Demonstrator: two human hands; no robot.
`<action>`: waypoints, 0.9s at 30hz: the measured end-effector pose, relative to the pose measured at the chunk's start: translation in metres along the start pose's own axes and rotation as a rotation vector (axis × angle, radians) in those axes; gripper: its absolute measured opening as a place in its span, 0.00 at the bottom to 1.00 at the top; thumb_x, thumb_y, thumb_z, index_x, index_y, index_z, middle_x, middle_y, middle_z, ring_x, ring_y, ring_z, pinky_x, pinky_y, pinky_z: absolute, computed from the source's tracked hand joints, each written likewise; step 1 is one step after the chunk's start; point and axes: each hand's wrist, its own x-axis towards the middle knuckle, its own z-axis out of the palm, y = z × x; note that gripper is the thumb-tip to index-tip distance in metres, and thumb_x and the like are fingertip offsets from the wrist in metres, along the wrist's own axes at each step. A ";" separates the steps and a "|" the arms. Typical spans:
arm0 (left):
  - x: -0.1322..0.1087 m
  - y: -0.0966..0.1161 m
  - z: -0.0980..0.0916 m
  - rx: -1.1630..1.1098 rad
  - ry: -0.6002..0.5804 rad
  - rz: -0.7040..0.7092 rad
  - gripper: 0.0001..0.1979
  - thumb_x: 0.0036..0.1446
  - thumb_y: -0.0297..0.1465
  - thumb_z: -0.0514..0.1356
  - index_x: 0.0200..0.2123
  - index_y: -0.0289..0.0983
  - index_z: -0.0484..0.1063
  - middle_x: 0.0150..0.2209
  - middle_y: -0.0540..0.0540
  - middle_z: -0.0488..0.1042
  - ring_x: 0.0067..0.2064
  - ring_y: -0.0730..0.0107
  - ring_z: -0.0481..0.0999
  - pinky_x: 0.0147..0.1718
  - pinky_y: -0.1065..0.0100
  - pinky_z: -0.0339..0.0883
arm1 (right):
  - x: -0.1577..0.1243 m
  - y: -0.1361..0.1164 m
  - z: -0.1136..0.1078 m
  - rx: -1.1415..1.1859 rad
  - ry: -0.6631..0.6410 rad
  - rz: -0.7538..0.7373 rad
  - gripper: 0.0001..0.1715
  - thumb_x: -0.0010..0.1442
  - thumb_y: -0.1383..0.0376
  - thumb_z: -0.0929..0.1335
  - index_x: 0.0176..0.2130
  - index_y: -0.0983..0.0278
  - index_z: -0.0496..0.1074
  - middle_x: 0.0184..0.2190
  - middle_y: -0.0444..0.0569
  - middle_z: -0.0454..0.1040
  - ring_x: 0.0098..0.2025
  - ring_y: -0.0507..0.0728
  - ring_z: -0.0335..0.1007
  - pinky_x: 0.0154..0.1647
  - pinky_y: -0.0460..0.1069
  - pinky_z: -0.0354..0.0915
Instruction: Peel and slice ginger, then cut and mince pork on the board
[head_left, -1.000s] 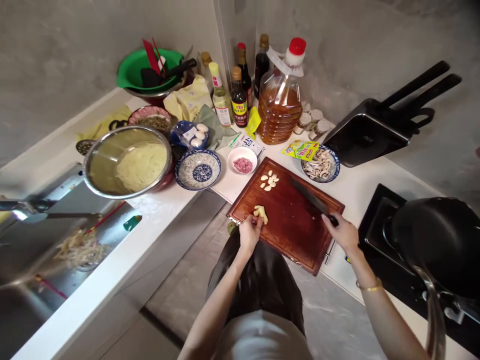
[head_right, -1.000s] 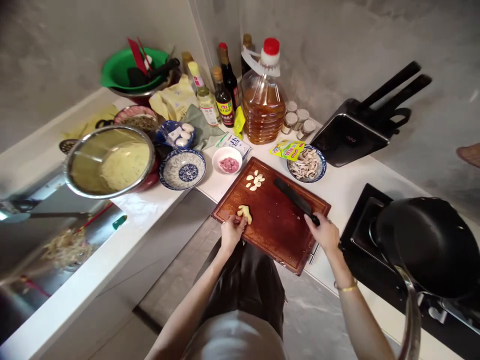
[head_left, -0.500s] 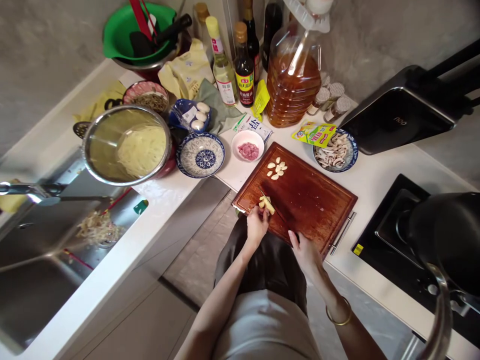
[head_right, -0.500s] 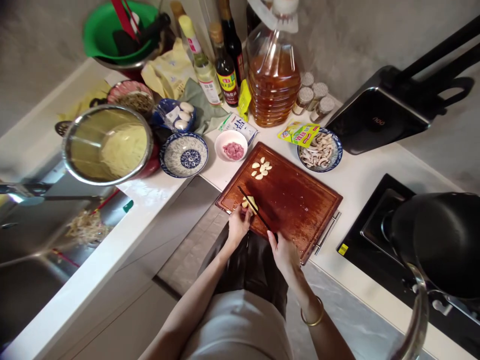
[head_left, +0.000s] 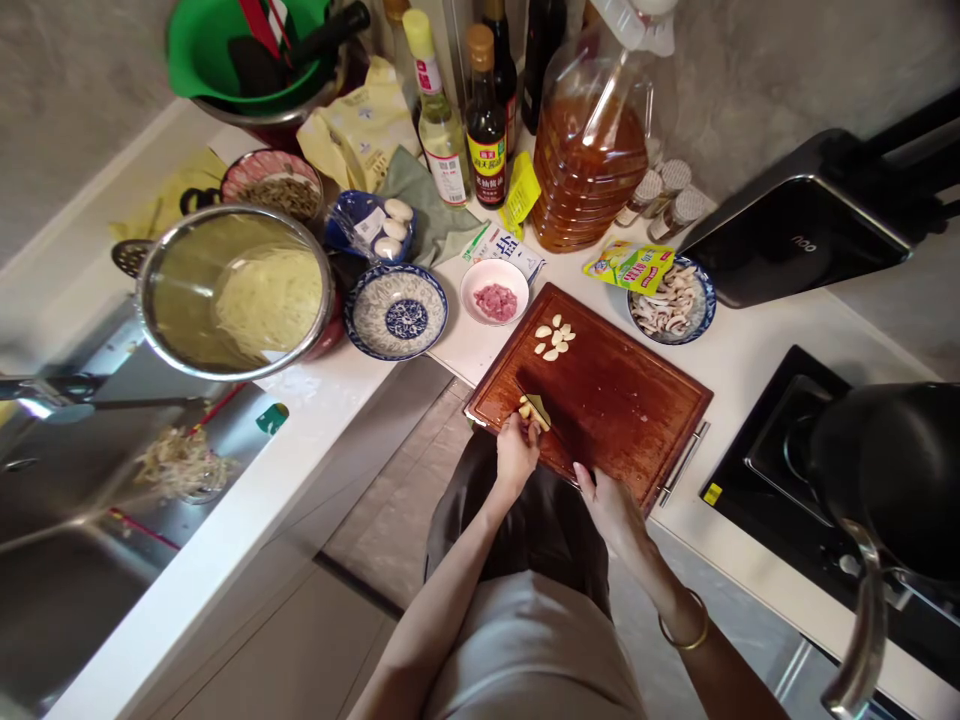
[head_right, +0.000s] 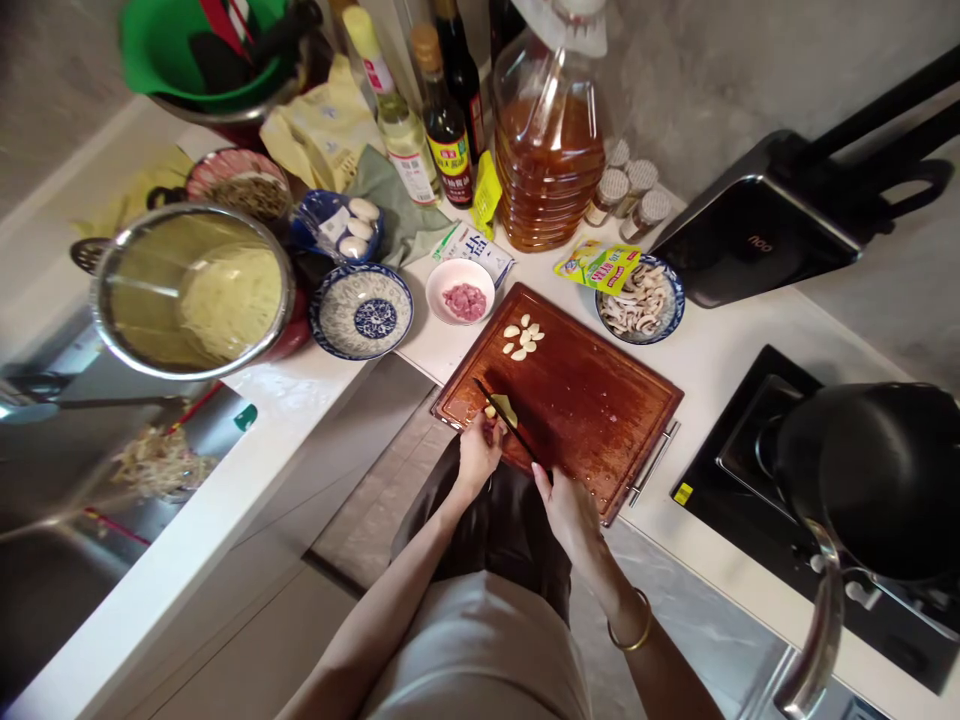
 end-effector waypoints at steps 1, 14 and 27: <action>0.000 0.000 0.000 0.006 -0.004 -0.002 0.07 0.56 0.33 0.51 0.34 0.36 0.64 0.30 0.45 0.71 0.29 0.71 0.71 0.31 0.71 0.63 | 0.000 -0.002 -0.001 -0.010 -0.005 0.004 0.33 0.63 0.49 0.48 0.37 0.64 0.71 0.29 0.55 0.76 0.32 0.58 0.73 0.27 0.47 0.55; 0.000 -0.001 -0.002 -0.074 -0.039 -0.023 0.09 0.55 0.35 0.53 0.36 0.36 0.66 0.32 0.43 0.73 0.32 0.70 0.73 0.35 0.69 0.65 | 0.037 -0.003 0.020 0.098 0.025 0.005 0.38 0.61 0.46 0.48 0.38 0.67 0.73 0.31 0.59 0.76 0.35 0.60 0.73 0.30 0.47 0.59; 0.006 0.012 -0.062 -1.119 -0.224 -0.153 0.17 0.48 0.37 0.62 0.42 0.38 0.68 0.38 0.48 0.71 0.36 0.76 0.71 0.38 0.70 0.67 | 0.026 0.023 0.031 0.390 0.146 -0.135 0.33 0.62 0.48 0.51 0.36 0.64 0.72 0.32 0.55 0.76 0.35 0.58 0.72 0.30 0.46 0.59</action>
